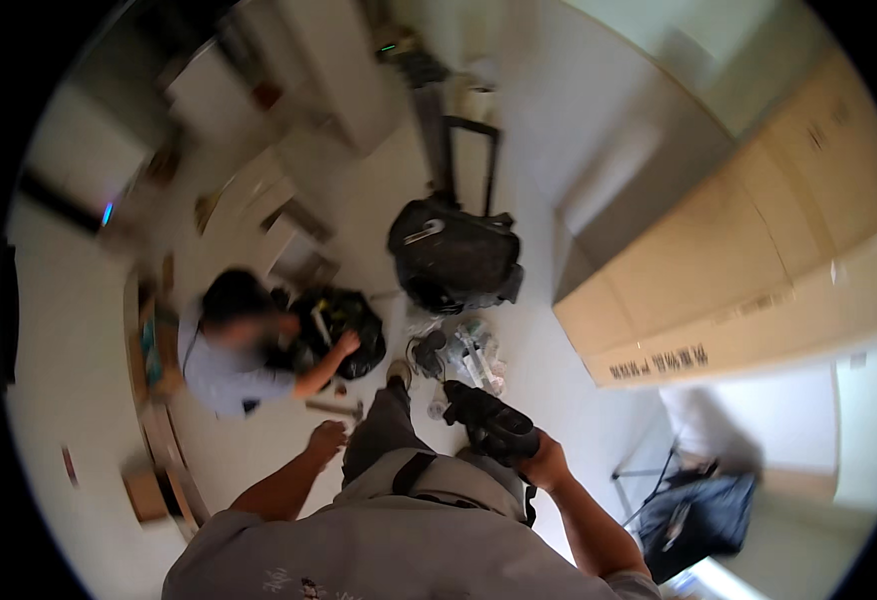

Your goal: The person prepares a power drill by inserting a bit, retrieves a hammer and a small bag of fasteners, and uses the drill to create holes in the interior of a wall-mounted cabinet.

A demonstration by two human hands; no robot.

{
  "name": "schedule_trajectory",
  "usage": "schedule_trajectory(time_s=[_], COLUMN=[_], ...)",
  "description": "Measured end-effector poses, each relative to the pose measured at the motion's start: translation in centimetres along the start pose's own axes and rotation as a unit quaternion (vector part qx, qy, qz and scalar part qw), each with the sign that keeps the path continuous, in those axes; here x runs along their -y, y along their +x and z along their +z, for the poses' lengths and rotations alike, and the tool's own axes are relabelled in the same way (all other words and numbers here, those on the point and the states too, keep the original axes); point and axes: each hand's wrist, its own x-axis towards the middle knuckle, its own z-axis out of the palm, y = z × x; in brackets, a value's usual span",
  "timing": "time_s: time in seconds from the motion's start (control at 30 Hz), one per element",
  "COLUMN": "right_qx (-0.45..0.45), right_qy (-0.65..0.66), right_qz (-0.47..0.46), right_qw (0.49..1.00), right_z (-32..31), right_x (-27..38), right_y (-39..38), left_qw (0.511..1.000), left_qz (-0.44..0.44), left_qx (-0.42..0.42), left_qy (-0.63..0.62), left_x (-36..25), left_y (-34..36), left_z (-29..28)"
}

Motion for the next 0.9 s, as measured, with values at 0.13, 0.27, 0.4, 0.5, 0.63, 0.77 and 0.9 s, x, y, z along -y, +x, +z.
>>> schedule_trajectory(time_s=[0.13,0.27,0.4,0.5,0.63,0.77,0.9], right_qx=[0.052,0.12,0.2,0.249,0.351,0.371,0.312], right_qy=[-0.235,-0.417,-0.571,-0.67,-0.763,-0.77,-0.71], right_qz=[-0.041,-0.036,-0.04,-0.017,-0.067,-0.102,-0.133], right_qw=[0.97,0.9,0.795,0.699,0.539,0.509,0.618], right_z=[-1.3,0.1,1.4,2.4,3.1,7.5,15.5], right_x=[0.7,-0.1,-3.7,-3.2,-2.7,-0.7,5.0], right_y=[3.3,7.4,11.7,14.5,17.7,17.6,15.2], left_qw=[0.928,0.773,0.837,0.873,0.957,0.88,0.794], left_qz=[-0.208,-0.329,-0.298,-0.077,-0.193,-0.258,-0.232], left_qx=[-0.31,-0.118,0.061,0.136,-0.067,-0.292,-0.539], left_qy=[0.018,0.529,0.454,0.462,0.205,0.272,-0.162], left_x=[16.7,31.8,35.0,31.9,24.5,23.7,24.0], left_y=[-19.3,-38.2,-47.9,-45.6,-39.4,-38.3,-37.0], left_z=[-2.6,6.5,21.0,29.1,33.1,25.1,11.6])
